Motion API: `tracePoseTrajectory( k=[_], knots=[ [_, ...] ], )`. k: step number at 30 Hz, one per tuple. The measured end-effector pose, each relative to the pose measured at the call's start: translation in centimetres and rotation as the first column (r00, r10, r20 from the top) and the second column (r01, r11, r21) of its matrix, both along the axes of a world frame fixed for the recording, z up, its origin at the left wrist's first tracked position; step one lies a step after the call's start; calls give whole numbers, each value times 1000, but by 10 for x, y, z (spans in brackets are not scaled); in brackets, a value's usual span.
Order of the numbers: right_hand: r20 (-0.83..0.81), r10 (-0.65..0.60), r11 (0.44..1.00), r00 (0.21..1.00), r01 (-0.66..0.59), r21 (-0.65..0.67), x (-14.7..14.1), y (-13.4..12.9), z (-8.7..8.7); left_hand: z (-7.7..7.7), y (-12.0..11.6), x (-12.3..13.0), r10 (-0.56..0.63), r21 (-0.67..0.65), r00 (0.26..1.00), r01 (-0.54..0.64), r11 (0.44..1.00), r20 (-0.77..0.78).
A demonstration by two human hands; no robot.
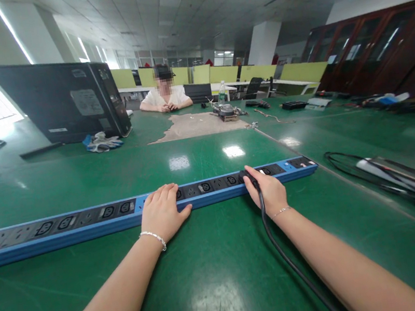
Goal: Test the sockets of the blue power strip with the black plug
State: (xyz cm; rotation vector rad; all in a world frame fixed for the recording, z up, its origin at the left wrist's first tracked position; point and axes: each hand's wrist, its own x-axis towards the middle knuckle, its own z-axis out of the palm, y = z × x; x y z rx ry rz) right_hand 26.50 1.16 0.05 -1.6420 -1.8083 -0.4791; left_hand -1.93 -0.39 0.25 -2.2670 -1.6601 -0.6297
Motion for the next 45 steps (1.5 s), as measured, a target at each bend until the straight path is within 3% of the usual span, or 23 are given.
tracePoseTrajectory(
  k=[12, 21, 36, 41, 45],
  knots=[
    [39, -1, 1000, 999, 1, -8, -1, -1, 3, 0, 0, 0, -9, -8, 1000, 9, 1000, 15],
    [-145, 63, 997, 987, -58, 42, 1, 7, -11, -2, 1, 0, -2, 14, 1000, 3, 1000, -4],
    [-86, -72, 997, 994, 71, -15, -1, 6, -13, -1, 0, 1, 3, 0, 1000, -3, 1000, 25],
    [-175, -38, 999, 984, 36, -18, -5, 8, -15, -1, 0, 1, 5, -3, 1000, -5, 1000, 21],
    [-425, 40, 999, 904, -21, 48, 0, 9, -12, 0, 0, 1, 2, -2, 1000, -2, 1000, 23]
  ],
)
